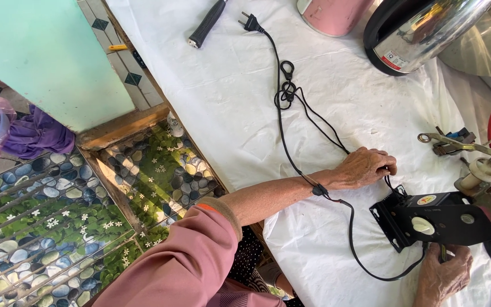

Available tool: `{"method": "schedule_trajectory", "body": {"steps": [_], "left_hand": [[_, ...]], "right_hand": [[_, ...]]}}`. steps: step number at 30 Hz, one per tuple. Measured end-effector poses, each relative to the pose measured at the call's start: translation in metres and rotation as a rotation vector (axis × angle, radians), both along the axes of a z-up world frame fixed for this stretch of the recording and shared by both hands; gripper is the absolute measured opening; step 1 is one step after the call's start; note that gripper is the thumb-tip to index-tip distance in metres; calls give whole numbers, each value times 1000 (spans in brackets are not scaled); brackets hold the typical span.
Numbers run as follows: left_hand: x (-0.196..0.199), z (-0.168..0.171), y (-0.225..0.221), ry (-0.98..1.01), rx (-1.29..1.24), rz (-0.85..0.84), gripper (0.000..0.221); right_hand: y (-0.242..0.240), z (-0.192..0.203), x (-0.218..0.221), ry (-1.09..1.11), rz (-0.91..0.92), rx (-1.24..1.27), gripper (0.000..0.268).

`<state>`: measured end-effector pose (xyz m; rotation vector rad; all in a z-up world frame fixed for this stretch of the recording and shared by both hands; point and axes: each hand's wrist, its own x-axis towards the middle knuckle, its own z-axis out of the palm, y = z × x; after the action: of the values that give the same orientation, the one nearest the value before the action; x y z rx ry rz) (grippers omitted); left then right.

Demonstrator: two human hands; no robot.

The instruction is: The person uses a screwdriver to repeatedly tighten and loosen screws on a black electrical device placed on a white cloth-covered table. They adjust the device's position and handle the power cord while working.

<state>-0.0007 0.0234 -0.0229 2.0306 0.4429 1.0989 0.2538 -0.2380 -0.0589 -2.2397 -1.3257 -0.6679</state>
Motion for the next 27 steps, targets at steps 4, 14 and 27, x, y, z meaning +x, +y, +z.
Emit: {"method": "schedule_trajectory", "body": {"steps": [4,14,27], "left_hand": [[0,0,0,-2,7,4,14],[1,0,0,-2,27,15,14],[4,-4,1,49,6,15,15]], "right_hand": [[1,5,-7,3,7,-2,25],[2,8,-11,61,1,4,25],[2,11,-15,46,24,2,24]]}}
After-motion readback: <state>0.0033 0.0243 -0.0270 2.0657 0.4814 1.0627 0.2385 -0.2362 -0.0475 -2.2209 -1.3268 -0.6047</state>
